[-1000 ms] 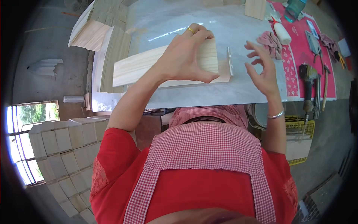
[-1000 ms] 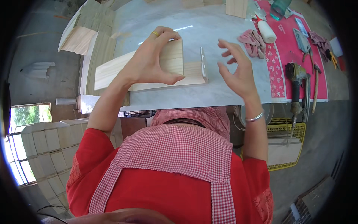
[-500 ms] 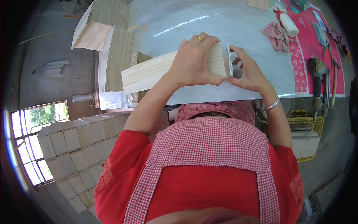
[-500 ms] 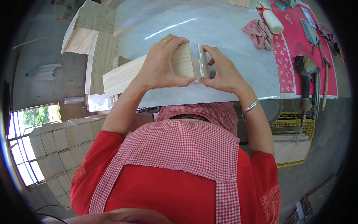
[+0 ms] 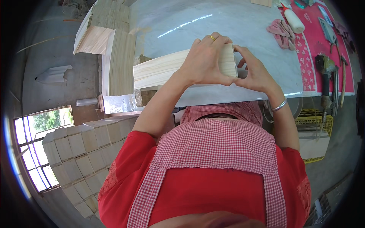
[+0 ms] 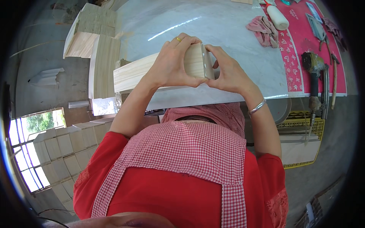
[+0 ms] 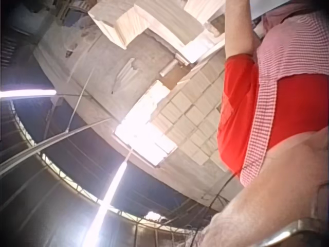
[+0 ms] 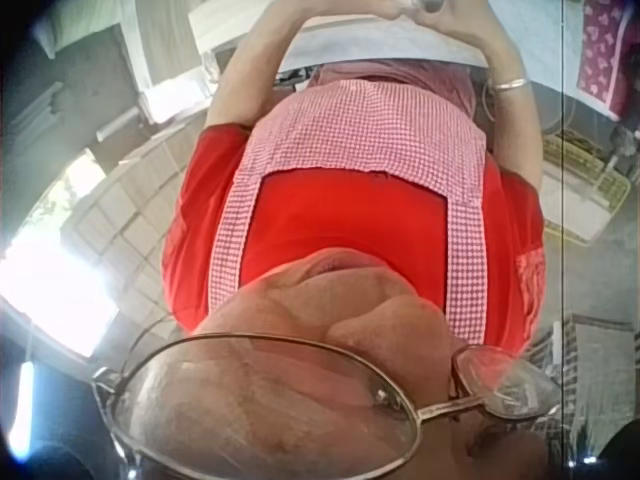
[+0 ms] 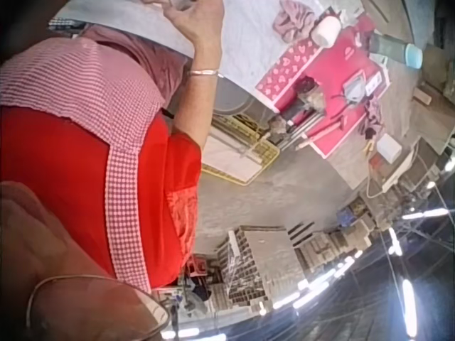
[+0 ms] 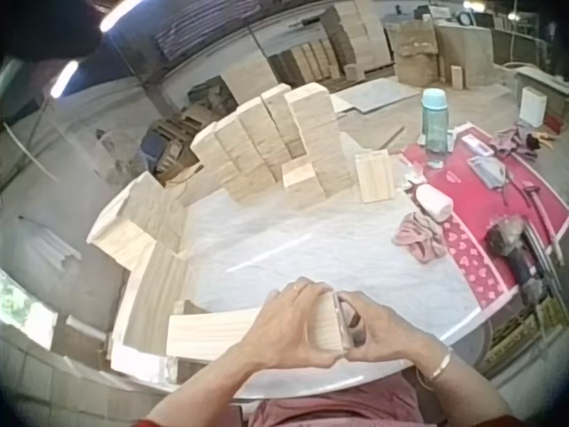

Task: Assembling wooden boards into a box frame using wood glue and a pneumatic nail gun.

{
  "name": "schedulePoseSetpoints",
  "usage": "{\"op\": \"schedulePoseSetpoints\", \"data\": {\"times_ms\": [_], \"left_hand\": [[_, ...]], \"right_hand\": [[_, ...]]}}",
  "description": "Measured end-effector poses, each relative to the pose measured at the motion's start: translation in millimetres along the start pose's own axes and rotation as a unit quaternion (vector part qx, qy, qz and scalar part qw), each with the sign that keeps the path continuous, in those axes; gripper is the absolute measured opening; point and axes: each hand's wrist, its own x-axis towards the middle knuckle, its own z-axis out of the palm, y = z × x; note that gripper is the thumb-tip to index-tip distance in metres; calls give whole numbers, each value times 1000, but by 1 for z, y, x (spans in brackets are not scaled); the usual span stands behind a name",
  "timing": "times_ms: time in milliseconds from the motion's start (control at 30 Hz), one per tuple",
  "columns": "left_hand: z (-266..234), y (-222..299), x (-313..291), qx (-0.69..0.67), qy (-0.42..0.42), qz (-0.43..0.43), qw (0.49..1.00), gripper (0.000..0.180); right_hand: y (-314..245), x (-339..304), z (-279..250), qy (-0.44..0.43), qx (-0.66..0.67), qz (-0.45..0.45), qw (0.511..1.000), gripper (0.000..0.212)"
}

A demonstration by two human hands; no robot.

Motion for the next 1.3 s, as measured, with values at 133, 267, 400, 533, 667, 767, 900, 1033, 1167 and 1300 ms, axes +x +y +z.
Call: {"op": "schedulePoseSetpoints", "data": {"times_ms": [133, 267, 400, 533, 667, 767, 900, 1033, 1167, 1300], "left_hand": [[0, -1, 1, -1, -9, -5, 1000, 88], [1, -2, 2, -7, -13, -5, 1000, 89], [2, -4, 3, -9, -22, -9, 1000, 89], [3, -5, 2, -14, -23, -9, 1000, 89], [4, -7, 3, -16, -22, -3, 1000, 89], [5, -9, 3, -25, -23, 2, 999, 89], [5, -9, 4, -29, -27, -5, 999, 89], [6, -8, 3, -24, -19, -2, 1000, 89], [8, -8, 4, -28, -16, -1, 999, 89], [9, -8, 3, -16, -13, -5, 1000, 88]], "right_hand": [[0, 1, 0, -2, -5, -9, 1000, 92], [1, 1, 0, -2, -3, -10, 1000, 93], [3, 1, 0, -1, -7, -19, 1000, 93], [4, 1, 0, -2, -15, -17, 1000, 93], [4, 1, 1, 0, -19, -17, 1000, 93], [5, 2, 0, -4, -22, -19, 1000, 92], [3, 2, 0, -8, -22, -18, 1000, 95], [-7, -5, 5, 36, 14, -24, 999, 96], [-23, -23, 12, 71, 40, -44, 996, 90], [-35, -42, 17, 88, 50, -53, 993, 80]]}}
